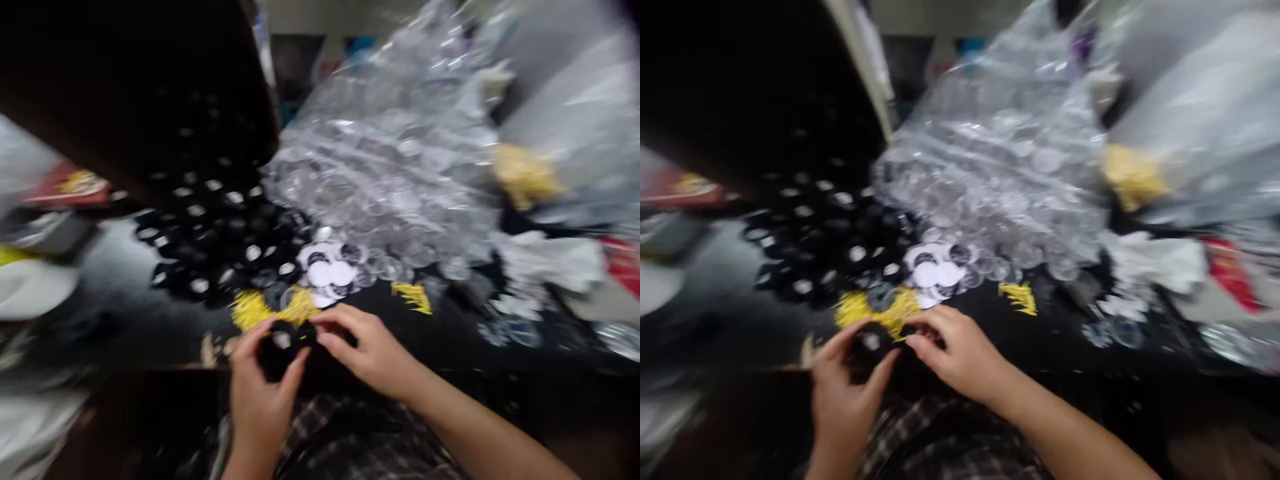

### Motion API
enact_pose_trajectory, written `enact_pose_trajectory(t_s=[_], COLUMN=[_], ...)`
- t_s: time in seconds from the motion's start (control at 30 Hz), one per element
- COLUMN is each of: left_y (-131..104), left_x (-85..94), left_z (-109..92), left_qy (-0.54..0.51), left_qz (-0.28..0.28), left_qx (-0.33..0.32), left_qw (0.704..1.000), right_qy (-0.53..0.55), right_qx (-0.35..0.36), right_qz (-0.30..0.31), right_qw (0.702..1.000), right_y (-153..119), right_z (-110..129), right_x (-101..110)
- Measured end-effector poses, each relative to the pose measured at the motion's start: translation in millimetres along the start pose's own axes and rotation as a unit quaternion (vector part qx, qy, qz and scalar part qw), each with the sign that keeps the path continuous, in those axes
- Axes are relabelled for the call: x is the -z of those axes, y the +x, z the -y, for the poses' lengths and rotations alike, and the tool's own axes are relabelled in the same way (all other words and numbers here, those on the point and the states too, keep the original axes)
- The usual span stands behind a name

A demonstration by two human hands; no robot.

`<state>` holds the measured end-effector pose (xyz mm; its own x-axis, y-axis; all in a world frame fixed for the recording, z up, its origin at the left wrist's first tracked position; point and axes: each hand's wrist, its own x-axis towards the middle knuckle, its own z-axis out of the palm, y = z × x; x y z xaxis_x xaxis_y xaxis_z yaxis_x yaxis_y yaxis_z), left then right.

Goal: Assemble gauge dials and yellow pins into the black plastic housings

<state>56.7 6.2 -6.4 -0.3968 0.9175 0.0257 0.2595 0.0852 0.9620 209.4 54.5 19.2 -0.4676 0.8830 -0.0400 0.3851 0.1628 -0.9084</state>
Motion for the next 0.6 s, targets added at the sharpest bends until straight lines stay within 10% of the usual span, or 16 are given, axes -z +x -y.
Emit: enact_pose_trajectory(t_s=[0.13,0.33,0.6], left_y=[-19.0,-20.2,12.7], left_x=[17.9,26.5,33.0], left_z=[0.3,0.1,8.2], left_qy=[0.093,-0.098,-0.329], left_qz=[0.068,0.195,0.019], left_qx=[-0.082,0.177,0.308], left_qw=[0.99,0.96,0.892], right_qy=[0.037,0.031,0.036], right_qx=[-0.06,-0.074,-0.011], right_qz=[0.06,0.134,0.15], right_qw=[0.996,0.988,0.988], right_y=[-7.5,-6.5,25.2], right_z=[2.9,13.2,11.9], right_x=[3.5,10.4,-7.4])
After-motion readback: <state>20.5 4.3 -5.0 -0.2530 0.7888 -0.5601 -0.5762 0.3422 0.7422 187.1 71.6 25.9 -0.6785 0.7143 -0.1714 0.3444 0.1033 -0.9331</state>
